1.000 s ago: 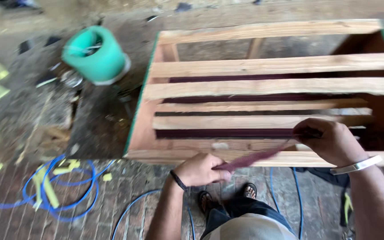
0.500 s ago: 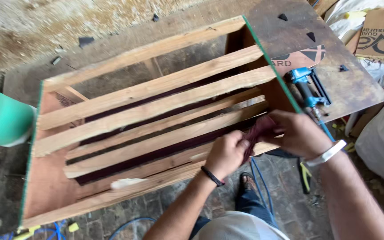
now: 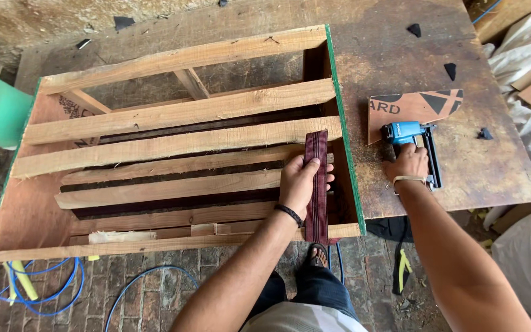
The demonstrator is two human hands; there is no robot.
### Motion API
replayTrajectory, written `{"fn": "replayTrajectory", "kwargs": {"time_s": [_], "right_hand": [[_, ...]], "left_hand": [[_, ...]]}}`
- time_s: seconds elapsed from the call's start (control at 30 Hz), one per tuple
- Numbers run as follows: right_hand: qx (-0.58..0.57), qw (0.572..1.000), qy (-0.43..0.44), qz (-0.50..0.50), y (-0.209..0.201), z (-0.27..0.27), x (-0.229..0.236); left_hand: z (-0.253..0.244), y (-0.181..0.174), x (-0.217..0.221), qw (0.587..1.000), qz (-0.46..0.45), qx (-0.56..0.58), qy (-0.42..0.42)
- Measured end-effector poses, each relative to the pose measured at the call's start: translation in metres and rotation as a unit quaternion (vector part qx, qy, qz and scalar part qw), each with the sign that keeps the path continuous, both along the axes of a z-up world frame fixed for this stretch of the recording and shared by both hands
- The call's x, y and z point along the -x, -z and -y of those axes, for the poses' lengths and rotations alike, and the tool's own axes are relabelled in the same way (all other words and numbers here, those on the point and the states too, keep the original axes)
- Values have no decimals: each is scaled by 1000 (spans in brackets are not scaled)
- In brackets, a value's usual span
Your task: The person uses a pneumatic staple gun to attach maroon webbing strips to a wooden crate frame. They position the webbing, staple it in place, and trim excess material with scissors. The process is repeated across multiple slats of the crate.
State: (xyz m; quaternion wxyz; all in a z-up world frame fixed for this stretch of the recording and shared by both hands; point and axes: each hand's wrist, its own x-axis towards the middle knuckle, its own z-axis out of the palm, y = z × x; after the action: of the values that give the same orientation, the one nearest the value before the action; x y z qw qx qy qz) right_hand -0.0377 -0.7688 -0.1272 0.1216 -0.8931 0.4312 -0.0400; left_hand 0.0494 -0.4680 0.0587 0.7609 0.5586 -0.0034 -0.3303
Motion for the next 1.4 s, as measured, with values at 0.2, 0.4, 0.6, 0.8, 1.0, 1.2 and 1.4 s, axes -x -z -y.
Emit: {"fn": "replayTrajectory", "kwargs": {"time_s": [0.2, 0.4, 0.6, 0.8, 1.0, 1.2, 1.4], "right_hand": [[-150, 985, 52, -61, -20, 26, -4], [-386, 919, 52, 60, -145, -11, 27], [-492, 854, -87, 147, -257, -61, 35], [-452, 879, -122, 89, -289, -94, -9], [-459, 875, -134, 72, -292, -99, -28], [-495, 851, -142, 103, -288, -93, -35], [-493, 846, -191, 71, -289, -101, -42]], "left_hand": [[21, 10, 2, 998, -15, -27, -52], [34, 15, -2, 998, -18, -38, -45], [52, 25, -5, 996, 28, 1, -83], [56, 35, -10, 995, 4, 9, -101], [57, 38, -9, 994, 29, -22, -100], [55, 33, -8, 997, -14, -17, -72], [44, 32, -1, 999, 3, -20, -45]]}}
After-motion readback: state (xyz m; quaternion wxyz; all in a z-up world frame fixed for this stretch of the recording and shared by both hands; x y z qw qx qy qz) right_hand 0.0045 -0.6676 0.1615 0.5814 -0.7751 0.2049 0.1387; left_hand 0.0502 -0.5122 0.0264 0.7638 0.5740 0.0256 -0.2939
